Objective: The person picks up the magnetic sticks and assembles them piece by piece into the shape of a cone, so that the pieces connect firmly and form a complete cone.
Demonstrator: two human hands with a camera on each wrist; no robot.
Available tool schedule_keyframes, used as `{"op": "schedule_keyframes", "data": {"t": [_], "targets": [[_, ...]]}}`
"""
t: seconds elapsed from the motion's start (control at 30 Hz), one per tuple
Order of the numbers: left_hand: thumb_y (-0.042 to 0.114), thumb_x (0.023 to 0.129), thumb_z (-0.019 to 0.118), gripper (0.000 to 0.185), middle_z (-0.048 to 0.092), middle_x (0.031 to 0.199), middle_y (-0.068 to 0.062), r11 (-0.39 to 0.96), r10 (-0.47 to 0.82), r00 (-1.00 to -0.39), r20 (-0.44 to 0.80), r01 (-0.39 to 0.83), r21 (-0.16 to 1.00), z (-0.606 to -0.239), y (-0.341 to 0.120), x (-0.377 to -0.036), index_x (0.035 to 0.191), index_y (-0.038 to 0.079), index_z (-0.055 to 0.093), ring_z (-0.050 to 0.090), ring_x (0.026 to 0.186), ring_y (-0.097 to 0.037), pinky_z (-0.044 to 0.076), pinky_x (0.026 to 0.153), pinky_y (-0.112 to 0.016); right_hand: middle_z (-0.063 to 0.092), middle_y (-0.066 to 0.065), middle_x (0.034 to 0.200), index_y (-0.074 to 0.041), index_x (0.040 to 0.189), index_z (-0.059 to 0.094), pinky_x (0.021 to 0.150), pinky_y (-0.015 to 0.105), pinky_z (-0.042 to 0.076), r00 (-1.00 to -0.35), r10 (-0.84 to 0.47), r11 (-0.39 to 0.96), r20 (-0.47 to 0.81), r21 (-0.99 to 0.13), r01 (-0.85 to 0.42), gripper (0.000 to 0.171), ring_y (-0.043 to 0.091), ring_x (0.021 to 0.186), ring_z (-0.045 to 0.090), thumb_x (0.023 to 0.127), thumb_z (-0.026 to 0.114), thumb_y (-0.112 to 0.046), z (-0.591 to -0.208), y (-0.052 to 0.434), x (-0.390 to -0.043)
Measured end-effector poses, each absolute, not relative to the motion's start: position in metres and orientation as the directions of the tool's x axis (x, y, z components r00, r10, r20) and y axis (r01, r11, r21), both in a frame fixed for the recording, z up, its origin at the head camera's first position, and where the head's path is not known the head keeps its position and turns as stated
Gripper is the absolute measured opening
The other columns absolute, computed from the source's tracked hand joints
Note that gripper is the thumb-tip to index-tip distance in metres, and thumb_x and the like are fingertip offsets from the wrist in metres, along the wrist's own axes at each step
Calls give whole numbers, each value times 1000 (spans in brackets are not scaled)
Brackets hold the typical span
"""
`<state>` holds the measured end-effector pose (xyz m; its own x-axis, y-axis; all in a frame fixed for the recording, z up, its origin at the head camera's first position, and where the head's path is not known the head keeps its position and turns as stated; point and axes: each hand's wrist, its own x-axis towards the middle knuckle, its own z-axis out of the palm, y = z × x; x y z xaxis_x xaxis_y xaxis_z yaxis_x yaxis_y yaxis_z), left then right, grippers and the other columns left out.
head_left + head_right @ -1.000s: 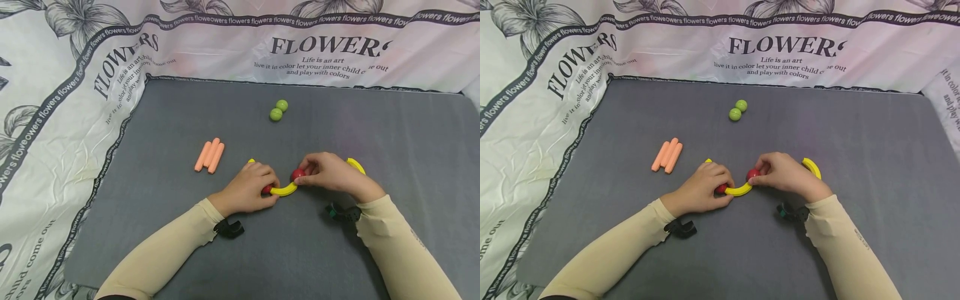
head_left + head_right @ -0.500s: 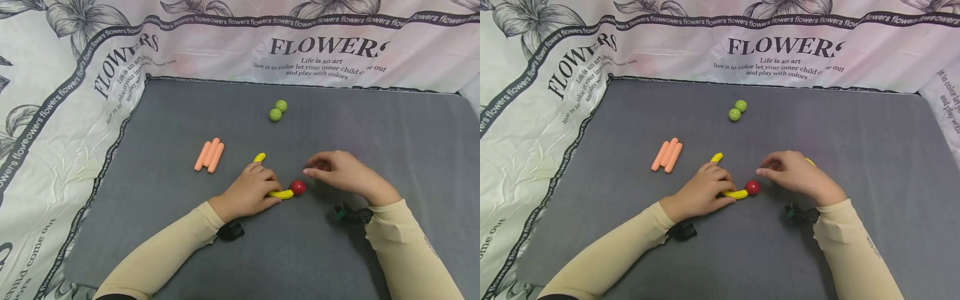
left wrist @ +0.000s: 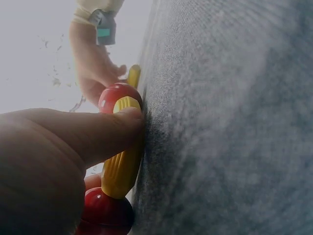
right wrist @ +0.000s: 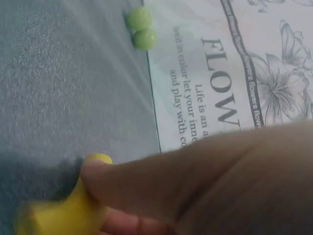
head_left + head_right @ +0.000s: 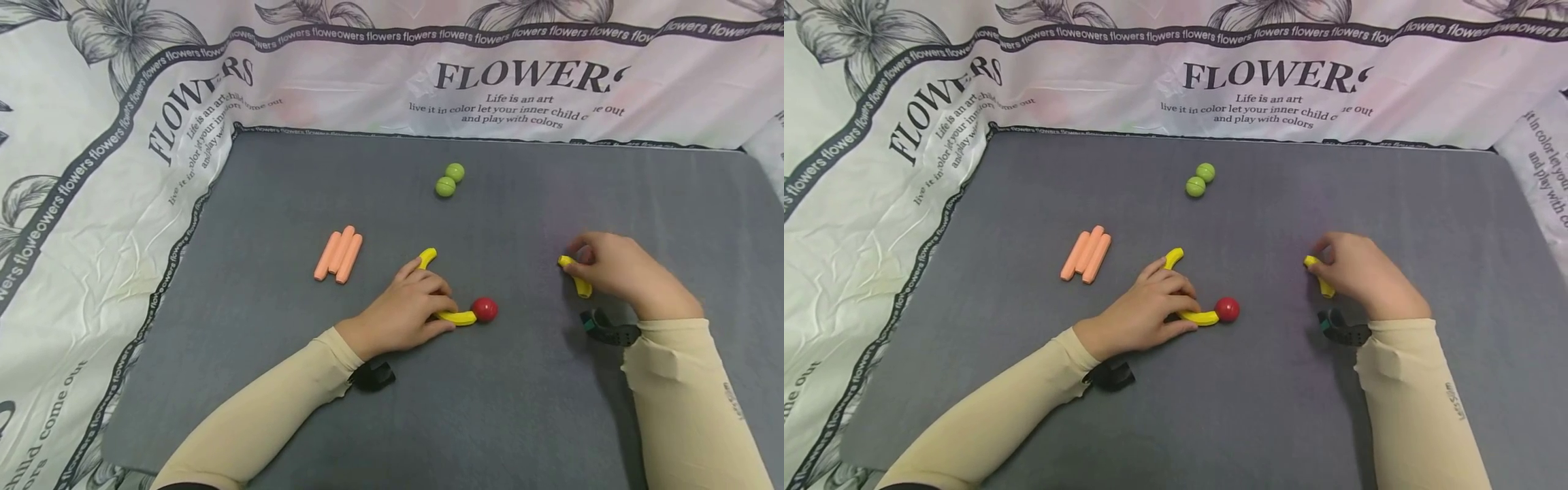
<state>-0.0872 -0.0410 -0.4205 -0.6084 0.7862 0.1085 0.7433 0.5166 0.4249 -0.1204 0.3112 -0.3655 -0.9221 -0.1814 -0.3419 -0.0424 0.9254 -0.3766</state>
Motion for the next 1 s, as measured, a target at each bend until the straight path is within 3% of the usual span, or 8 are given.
{"op": "schedule_keyframes", "data": {"t": [0.07, 0.17, 0.8, 1.0], "targets": [[35, 99, 76, 21, 68, 118, 5, 513, 786, -607, 115, 745, 426, -421, -42, -87, 115, 23, 80, 57, 120, -17, 16, 129, -48, 70, 12, 89, 7, 121, 64, 65, 39, 47, -915, -209, 919, -345, -390, -63, 33, 24, 73, 61, 100, 69, -18, -368, 307, -121], [35, 98, 77, 20, 68, 116, 5, 511, 786, -607, 121, 747, 426, -420, -42, -87, 113, 22, 80, 58, 119, -17, 18, 129, -47, 71, 8, 87, 6, 119, 66, 64, 37, 46, -916, -254, 904, -310, -413, -111, 31, 20, 71, 59, 100, 71, -18, -372, 297, -121], [36, 98, 77, 19, 67, 113, 6, 513, 789, -601, 132, 761, 397, -419, -41, -87, 111, 22, 80, 59, 115, -16, 20, 128, -47, 71, 8, 91, -1, 122, 75, 60, 31, 48, -942, -331, 771, -57, -593, -234, 28, 17, 72, 61, 98, 74, -15, -385, 231, -109], [36, 98, 77, 20, 68, 113, 6, 519, 788, -602, 131, 763, 386, -419, -41, -86, 111, 22, 80, 59, 116, -17, 20, 128, -47, 71, 7, 92, -2, 121, 75, 62, 30, 49, -937, -345, 752, -56, -614, -240, 27, 17, 73, 61, 97, 75, -14, -390, 221, -107]]}}
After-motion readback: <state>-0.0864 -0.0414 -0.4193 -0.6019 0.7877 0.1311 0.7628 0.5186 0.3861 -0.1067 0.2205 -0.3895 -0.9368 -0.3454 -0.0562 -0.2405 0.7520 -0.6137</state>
